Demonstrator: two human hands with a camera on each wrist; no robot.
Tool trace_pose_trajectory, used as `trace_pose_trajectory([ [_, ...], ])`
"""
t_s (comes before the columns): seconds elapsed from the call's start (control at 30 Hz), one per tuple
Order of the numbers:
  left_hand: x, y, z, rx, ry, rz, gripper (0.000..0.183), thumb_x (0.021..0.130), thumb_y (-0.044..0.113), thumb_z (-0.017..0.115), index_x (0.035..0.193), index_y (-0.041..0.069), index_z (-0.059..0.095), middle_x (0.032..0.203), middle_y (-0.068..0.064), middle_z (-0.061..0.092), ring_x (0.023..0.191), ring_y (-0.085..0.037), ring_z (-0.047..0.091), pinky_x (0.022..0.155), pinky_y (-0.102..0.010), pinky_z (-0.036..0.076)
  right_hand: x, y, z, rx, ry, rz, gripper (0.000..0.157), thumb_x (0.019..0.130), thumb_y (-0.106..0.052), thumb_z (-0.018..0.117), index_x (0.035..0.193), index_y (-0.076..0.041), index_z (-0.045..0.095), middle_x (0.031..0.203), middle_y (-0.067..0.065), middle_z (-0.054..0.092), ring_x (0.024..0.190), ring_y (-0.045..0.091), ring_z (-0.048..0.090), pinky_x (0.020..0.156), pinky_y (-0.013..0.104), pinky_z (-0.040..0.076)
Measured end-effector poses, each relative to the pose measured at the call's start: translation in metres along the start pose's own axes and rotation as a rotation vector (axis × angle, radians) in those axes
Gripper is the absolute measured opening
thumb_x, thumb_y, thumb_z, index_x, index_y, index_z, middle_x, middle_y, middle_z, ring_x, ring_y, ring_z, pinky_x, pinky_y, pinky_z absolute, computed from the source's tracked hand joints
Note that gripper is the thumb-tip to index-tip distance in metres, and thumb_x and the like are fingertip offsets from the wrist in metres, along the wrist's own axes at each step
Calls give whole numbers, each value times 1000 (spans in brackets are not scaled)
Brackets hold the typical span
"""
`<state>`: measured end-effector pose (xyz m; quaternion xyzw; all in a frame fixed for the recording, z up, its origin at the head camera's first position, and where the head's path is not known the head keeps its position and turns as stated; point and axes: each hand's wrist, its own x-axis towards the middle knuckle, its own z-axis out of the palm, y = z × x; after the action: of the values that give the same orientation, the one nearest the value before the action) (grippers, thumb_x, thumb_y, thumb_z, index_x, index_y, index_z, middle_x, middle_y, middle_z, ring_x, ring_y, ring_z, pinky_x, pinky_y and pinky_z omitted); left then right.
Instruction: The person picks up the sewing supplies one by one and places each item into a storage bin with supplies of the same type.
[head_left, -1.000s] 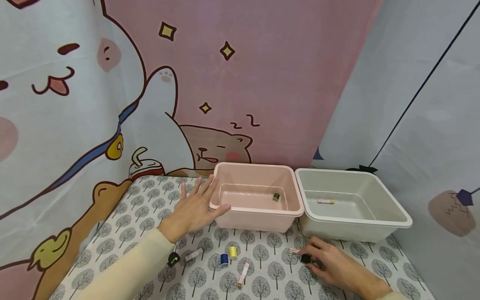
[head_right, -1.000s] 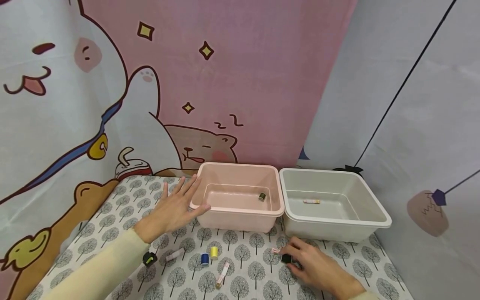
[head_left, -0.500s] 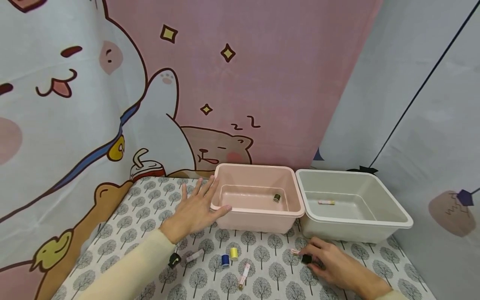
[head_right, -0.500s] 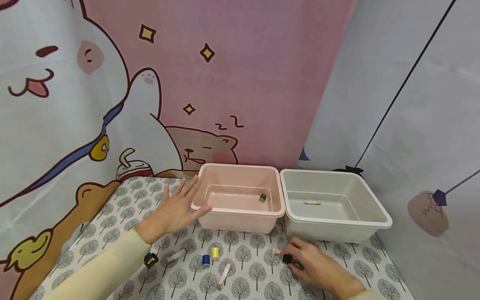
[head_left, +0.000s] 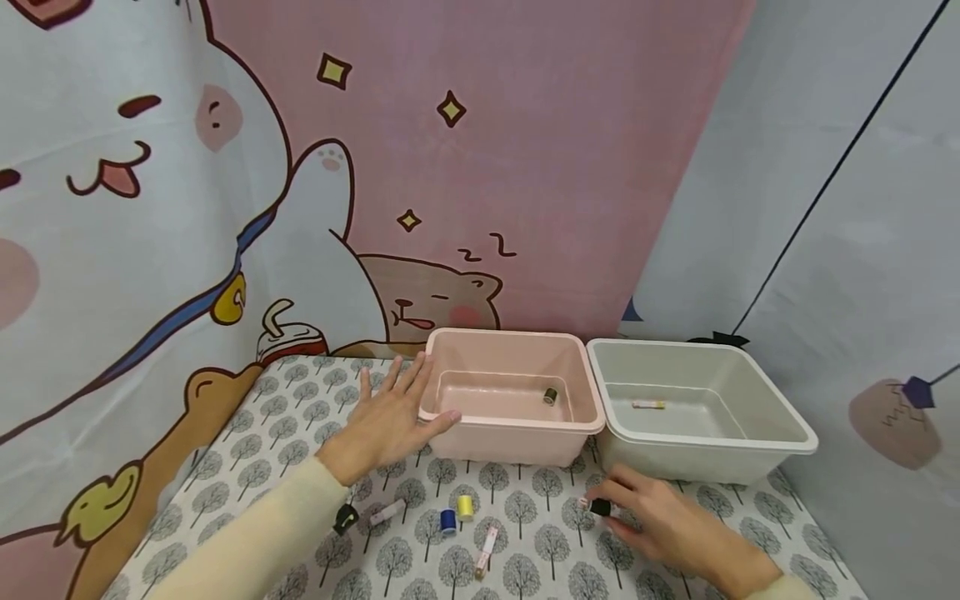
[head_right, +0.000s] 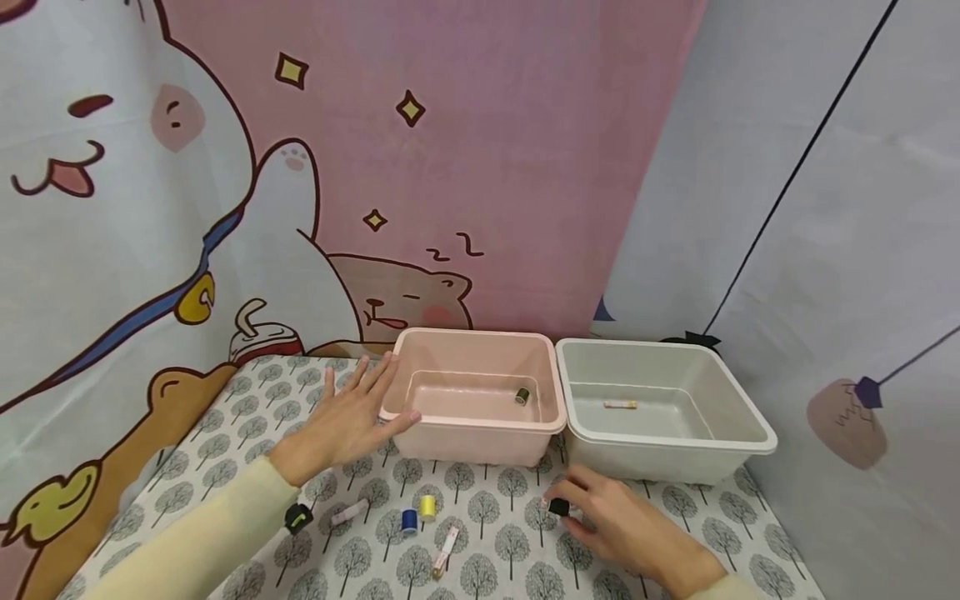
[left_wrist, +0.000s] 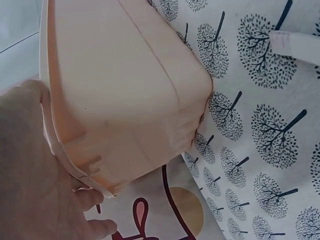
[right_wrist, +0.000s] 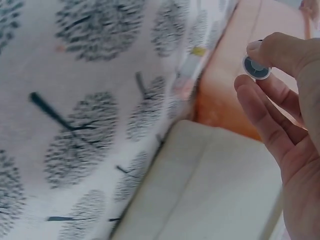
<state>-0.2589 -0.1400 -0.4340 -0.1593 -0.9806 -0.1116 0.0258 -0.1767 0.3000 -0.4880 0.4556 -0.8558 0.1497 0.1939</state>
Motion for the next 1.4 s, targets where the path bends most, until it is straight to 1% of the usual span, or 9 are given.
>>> trace_pose_trajectory([
  [0.17, -1, 0, -3, 3, -32, -14, 119, 107, 97, 31, 188, 13, 10, 196, -5, 5, 184, -41, 3, 140, -85, -8, 16, -7, -8, 7, 41, -70, 47, 89, -10, 100, 128, -26, 79, 117, -12, 70, 92, -1, 71, 81, 6, 58],
  [0.27, -1, 1, -5, 8, -42, -10, 119, 107, 96, 31, 188, 10, 11, 196, -9, 6, 184, -43, 3, 140, -85, -8, 26, -11, -15, 19, 49, -86, 42, 93, -10, 97, 129, -24, 79, 116, -11, 69, 89, -5, 66, 76, 3, 55],
  [0.37, 0, 3, -7, 17, -56, -11, 120, 108, 95, 30, 187, 8, 10, 196, -10, 6, 184, -43, 2, 141, -84, -8, 38, -17, -23, 31, 25, -86, 17, 115, -27, 77, 131, -24, 79, 118, -10, 68, 86, -8, 62, 72, 2, 52],
  [0.47, -1, 4, -9, 20, -68, -14, 120, 108, 94, 30, 187, 6, 9, 196, -11, 5, 185, -43, 2, 141, -84, -8, 51, -21, -32, 9, 3, -96, 33, 121, -43, 53, 132, -24, 78, 121, -9, 68, 86, -6, 62, 72, 3, 52],
  [0.57, -2, 3, -9, 23, -83, -20, 120, 109, 93, 30, 187, 6, 7, 196, -11, 2, 185, -43, 0, 142, -83, -8, 66, -22, -41, -21, -4, -114, 18, 114, -28, 78, 131, -23, 77, 120, -7, 69, 88, -2, 65, 73, 5, 53],
  [0.7, -2, 4, -10, 13, -87, -19, 119, 110, 92, 30, 187, 4, 7, 197, -12, 3, 185, -43, 1, 142, -83, -8, 83, -16, -51, -28, -4, -110, 54, 84, -3, 103, 130, -19, 78, 119, -5, 69, 85, -1, 64, 72, 6, 54],
  [0.9, 0, 6, -9, 12, -98, -15, 120, 109, 93, 28, 187, 4, 6, 197, -12, 2, 185, -44, 1, 142, -83, -7, 103, -2, -59, 49, -42, -69, 49, 89, 2, 98, 130, -16, 79, 122, -3, 72, 84, -7, 67, 72, 6, 58],
  [1.0, 1, 6, -8, 13, -99, -15, 120, 109, 93, 28, 187, 4, 6, 197, -12, 2, 185, -43, 1, 142, -84, -7, 113, 6, -59, 91, -54, -66, 49, 90, 6, 94, 133, -13, 79, 123, -1, 74, 90, 0, 76, 78, 11, 64],
  [1.4, 4, 8, -7, 6, -84, -17, 121, 108, 94, 29, 187, 6, 4, 197, -12, 1, 185, -43, 2, 142, -83, -5, 150, 41, -57, 70, -13, -140, 42, 89, 6, 96, 124, -10, 81, 111, 2, 76, 91, 12, 81, 74, 29, 70],
])
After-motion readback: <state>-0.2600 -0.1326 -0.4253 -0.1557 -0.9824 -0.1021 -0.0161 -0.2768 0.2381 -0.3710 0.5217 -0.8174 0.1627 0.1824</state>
